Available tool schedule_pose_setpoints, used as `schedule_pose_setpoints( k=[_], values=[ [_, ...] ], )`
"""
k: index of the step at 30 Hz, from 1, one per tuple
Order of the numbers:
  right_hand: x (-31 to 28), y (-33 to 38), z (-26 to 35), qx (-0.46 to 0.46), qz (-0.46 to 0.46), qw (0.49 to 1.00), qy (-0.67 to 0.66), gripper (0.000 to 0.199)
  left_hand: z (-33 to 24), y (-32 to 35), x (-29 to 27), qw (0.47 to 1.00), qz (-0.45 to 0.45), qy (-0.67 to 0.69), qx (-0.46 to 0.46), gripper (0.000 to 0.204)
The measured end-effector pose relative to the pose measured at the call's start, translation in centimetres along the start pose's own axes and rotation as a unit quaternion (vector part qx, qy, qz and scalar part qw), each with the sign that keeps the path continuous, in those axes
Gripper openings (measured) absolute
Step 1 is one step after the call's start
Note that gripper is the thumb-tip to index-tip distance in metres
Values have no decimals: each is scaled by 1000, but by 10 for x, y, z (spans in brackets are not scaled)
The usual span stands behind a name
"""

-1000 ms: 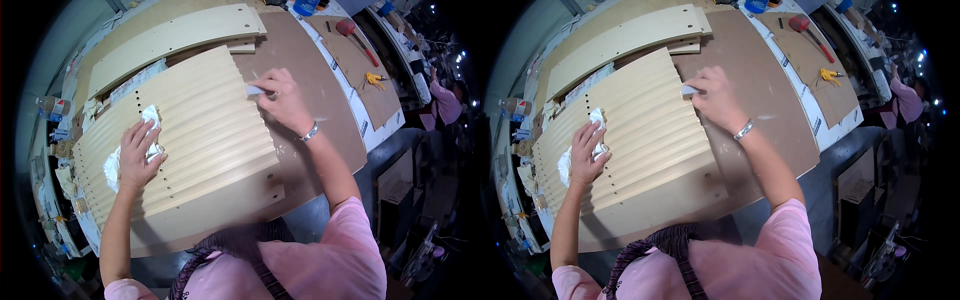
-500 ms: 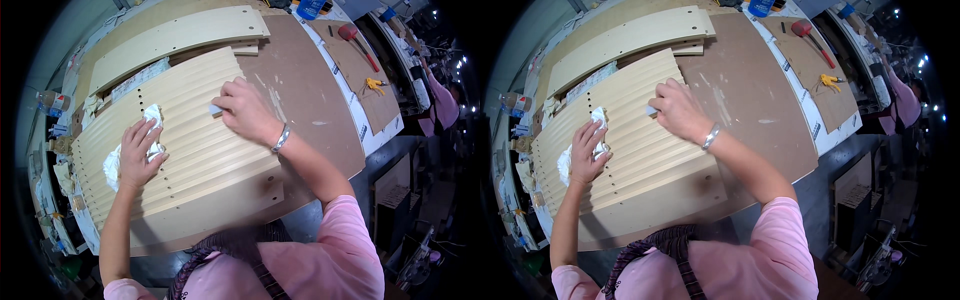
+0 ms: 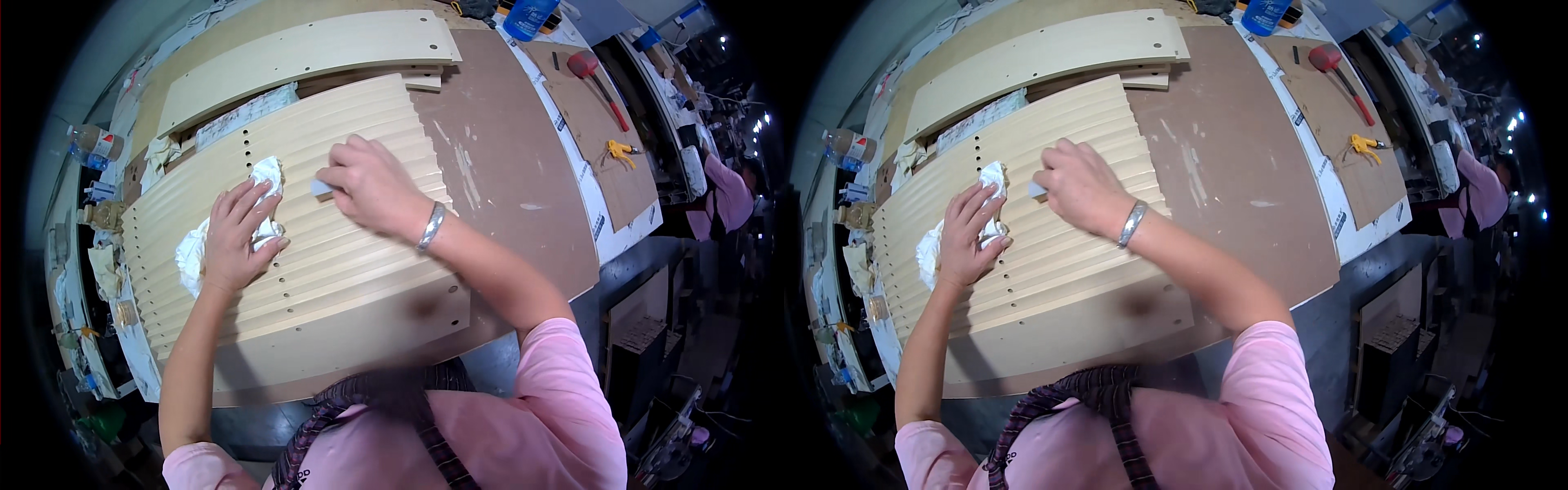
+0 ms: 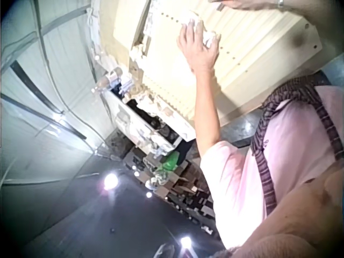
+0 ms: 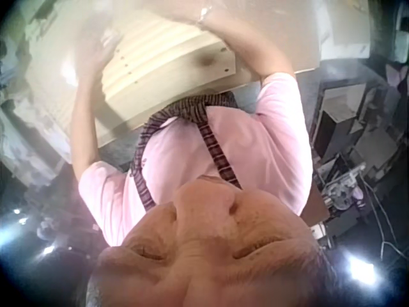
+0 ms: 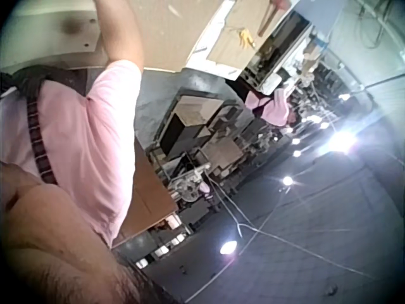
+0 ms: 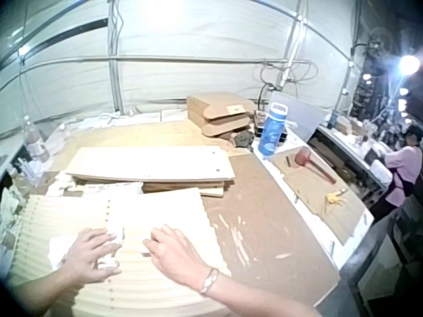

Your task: The person wipes a stack of grooved wood panels with a cloth and applies a substance using a small applicator to the edges and joints.

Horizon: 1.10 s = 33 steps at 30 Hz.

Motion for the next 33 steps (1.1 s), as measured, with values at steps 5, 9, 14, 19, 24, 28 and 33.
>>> schedule_pose_setpoints(
  k=[5,9,14,19,24,28,33],
  values=[
    [-60,30,-61,90,17,991,96,16,0,3,-3,1000,-7,6,8,55],
    [-111,53,-98,177,6,971,161,29,-1,1,-4,1000,-7,-2,10,54],
    [-80,21,-68,101,-42,992,59,21,-1,2,-3,1000,-4,2,4,54],
    [-17,-17,-17,13,11,1000,10,13,-1,-4,-1,1000,4,7,1,55],
    [-47,8,-66,72,47,996,32,27,2,2,-4,1000,-4,8,-7,55],
    [-112,46,-124,169,7,972,161,25,0,2,-5,1000,-13,12,1,55],
    [-84,12,-82,73,-42,991,99,25,1,2,-3,1000,-3,11,0,55]
  ],
)
Point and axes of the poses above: each hand's wrist, its own y-axis away from the middle knuckle, its own x-axis out of the palm, z = x × y, the point moved 6 cm from there along -y, towards the middle knuckle, and after that the axes turned 3 degrees about y, right-handed, at the moved point
